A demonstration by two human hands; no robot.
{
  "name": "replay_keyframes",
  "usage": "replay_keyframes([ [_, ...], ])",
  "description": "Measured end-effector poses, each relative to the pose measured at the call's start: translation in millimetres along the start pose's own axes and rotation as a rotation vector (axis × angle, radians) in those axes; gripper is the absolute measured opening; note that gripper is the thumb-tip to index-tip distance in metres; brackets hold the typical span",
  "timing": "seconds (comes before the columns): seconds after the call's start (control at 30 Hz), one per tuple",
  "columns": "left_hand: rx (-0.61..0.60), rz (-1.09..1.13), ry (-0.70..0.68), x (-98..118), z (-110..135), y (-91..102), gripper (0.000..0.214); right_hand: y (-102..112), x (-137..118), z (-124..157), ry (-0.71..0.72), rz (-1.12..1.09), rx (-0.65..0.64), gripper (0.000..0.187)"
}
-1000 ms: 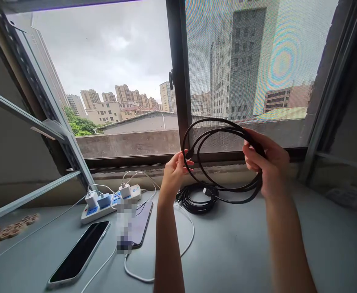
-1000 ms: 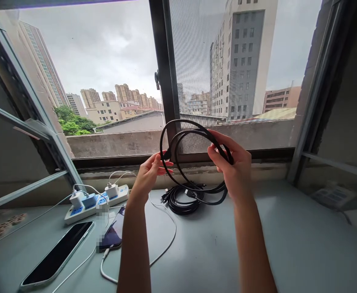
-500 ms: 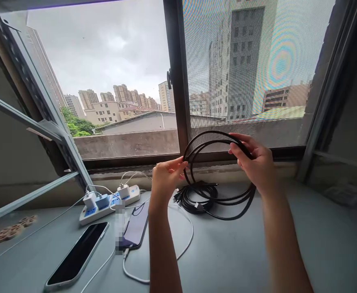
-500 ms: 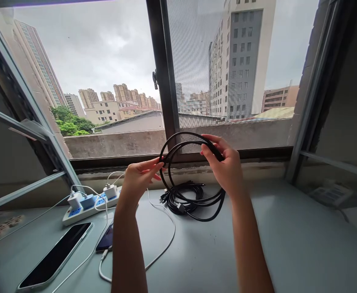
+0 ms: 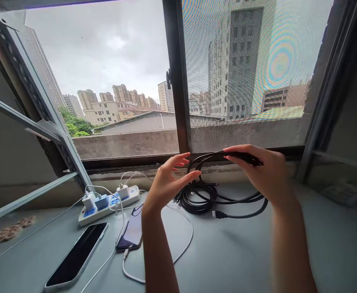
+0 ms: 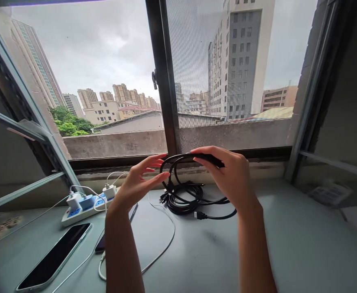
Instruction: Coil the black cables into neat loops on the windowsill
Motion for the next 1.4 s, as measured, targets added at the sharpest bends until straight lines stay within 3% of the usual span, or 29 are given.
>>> replay_keyframes([
  [0.1, -0.168, 0.196, -0.068, 14, 1, -19.8, 0.041, -5, -16, 1, 0.065, -0.024, -0.023, 0.010],
  [0.23, -0.325, 0.447, -0.096, 33, 9, -37.4, 0.059, -7, -26, -1, 0.140, -0.090, 0.009, 0.006],
  [0.37, -0.278, 0.545, 0.061, 33, 10, -40.4, 0.075, -7, -23, -2, 0.140, -0.110, 0.040, 0.006],
  [0.5, -0.234, 0.600, 0.287, 19, 8, -46.9, 0.065, -8, -17, -3, 0.073, -0.103, 0.031, 0.006],
  [0.6, -0.094, 0.566, 0.343, 6, 2, -41.3, 0.062, -6, -19, -2, 0.079, -0.070, 0.051, 0.005],
  [0.67, -0.034, 0.562, 0.346, 0, 0, -37.9, 0.066, -5, -19, -2, 0.076, -0.052, 0.063, 0.004],
  [0.77, -0.036, 0.555, 0.336, -2, 2, -34.1, 0.070, -8, -18, -3, 0.063, -0.053, 0.082, 0.003],
  [0.9, -0.216, 0.607, 0.280, 9, 8, -35.8, 0.064, -11, -16, -4, 0.052, -0.065, 0.120, 0.002],
  [1.0, -0.376, 0.765, 0.245, 19, 12, -41.9, 0.055, -13, -11, -4, 0.021, -0.075, 0.143, 0.002],
  [1.13, -0.379, 0.934, 0.252, 19, 10, -43.3, 0.042, -15, 2, -4, -0.052, -0.096, 0.167, 0.006],
  [1.27, -0.398, 0.859, 0.134, 24, 11, -40.9, 0.029, -17, 15, -3, -0.124, -0.210, 0.173, 0.009],
  [1.4, -0.471, 0.783, 0.125, 25, 16, -41.8, 0.044, -15, 20, -3, -0.152, -0.266, 0.187, 0.010],
])
Point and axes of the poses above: each hand's wrist, its own z-axis away from the middle knuckle, its own y-axis out of the back of the hand, x = y × z, the point moved 9 cm from there along -z, towards the middle knuckle, and after that the axes turned 8 degrees about -z, right-handed, at the moved point
